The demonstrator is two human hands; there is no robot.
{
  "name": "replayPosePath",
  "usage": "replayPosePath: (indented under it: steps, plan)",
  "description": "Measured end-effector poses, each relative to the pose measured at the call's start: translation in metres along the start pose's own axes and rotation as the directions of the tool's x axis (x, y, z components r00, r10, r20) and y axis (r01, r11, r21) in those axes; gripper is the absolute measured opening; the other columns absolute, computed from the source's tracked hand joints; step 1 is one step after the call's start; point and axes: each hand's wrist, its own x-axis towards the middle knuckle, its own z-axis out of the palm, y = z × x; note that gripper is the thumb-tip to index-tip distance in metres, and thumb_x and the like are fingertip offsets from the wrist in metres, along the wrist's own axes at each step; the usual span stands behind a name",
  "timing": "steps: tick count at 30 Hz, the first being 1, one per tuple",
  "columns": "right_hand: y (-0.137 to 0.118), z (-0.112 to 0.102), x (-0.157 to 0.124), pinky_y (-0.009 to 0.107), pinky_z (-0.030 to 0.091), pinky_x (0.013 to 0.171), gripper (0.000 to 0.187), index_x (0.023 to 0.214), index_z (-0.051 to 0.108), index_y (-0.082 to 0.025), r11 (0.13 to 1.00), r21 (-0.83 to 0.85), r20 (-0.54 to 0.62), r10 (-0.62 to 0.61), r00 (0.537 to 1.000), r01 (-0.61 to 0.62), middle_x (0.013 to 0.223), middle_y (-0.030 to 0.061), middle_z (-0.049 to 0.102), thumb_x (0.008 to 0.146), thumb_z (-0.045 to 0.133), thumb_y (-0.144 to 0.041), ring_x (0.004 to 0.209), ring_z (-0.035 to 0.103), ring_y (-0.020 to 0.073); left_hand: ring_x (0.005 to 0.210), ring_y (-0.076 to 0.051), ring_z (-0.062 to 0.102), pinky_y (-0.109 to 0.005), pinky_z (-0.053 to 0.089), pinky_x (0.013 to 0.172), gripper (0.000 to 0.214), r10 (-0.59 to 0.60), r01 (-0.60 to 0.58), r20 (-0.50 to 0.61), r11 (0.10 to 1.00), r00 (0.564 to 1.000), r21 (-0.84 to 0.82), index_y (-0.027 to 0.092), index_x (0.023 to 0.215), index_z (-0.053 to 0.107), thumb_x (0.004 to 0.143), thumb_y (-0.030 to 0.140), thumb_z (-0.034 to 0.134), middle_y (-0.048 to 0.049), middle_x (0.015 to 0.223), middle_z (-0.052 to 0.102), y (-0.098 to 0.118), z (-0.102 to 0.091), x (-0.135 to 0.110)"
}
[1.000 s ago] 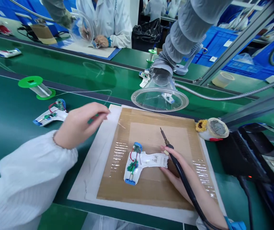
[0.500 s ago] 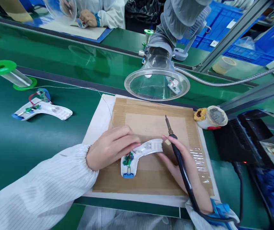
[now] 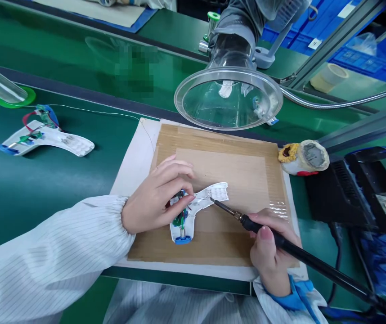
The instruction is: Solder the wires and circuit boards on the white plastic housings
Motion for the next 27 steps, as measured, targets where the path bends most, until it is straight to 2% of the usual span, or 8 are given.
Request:
replayPosePath:
  steps: [11, 18, 22, 27]
  plan:
    - [-0.001, -0.001, 0.001, 0.033, 0.056, 0.061, 0.014, 0.111, 0.079, -0.028, 1.000, -0.010, 0.111, 0.011, 0.994, -0.010, 0.084, 0.0009, 0.078, 0.111, 0.065, -0.030, 0.067, 0.071, 0.0173, 0.128, -0.025, 0.076, -0.054, 0.049, 0.135, 0.013, 0.003, -0.003, -0.005, 1.000, 1.000, 0.027, 0.022, 0.100, 0.067, 0.105, 0.010, 0.066, -0.0093, 0.123, 0.079, -0.004, 0.001, 0.000]
    - [0.001, -0.002, 0.000, 0.032, 0.053, 0.060, 0.015, 0.111, 0.080, -0.028, 1.000, -0.001, 0.095, -0.003, 0.995, 0.003, 0.080, -0.0003, 0.075, 0.111, 0.065, -0.030, 0.066, 0.069, 0.0169, 0.128, -0.025, 0.075, -0.053, 0.051, 0.133, 0.014, -0.012, 0.012, -0.018, 1.000, 1.000, 0.009, 0.023, 0.099, 0.068, 0.104, 0.010, 0.066, -0.0094, 0.122, 0.079, -0.003, -0.001, 0.000]
    - [0.000, -0.001, 0.001, 0.033, 0.055, 0.060, 0.015, 0.110, 0.079, -0.027, 1.000, -0.007, 0.109, -0.005, 0.994, 0.005, 0.080, 0.0007, 0.075, 0.111, 0.065, -0.031, 0.065, 0.070, 0.0181, 0.127, -0.026, 0.075, -0.055, 0.050, 0.133, 0.013, -0.026, 0.026, 0.014, 1.000, 1.000, 0.001, 0.022, 0.098, 0.070, 0.104, 0.011, 0.065, -0.0095, 0.123, 0.080, -0.004, 0.000, 0.001]
    - [-0.003, 0.006, 0.011, 0.032, 0.051, 0.055, 0.018, 0.110, 0.078, -0.026, 0.990, 0.017, 0.091, -0.141, 0.986, 0.140, 0.077, 0.0002, 0.075, 0.110, 0.061, -0.025, 0.061, 0.066, 0.0166, 0.129, -0.025, 0.075, -0.055, 0.050, 0.132, 0.013, -0.013, 0.013, 0.010, 1.000, 1.000, -0.009, 0.022, 0.099, 0.068, 0.105, 0.012, 0.064, -0.0101, 0.124, 0.079, -0.004, 0.001, 0.001]
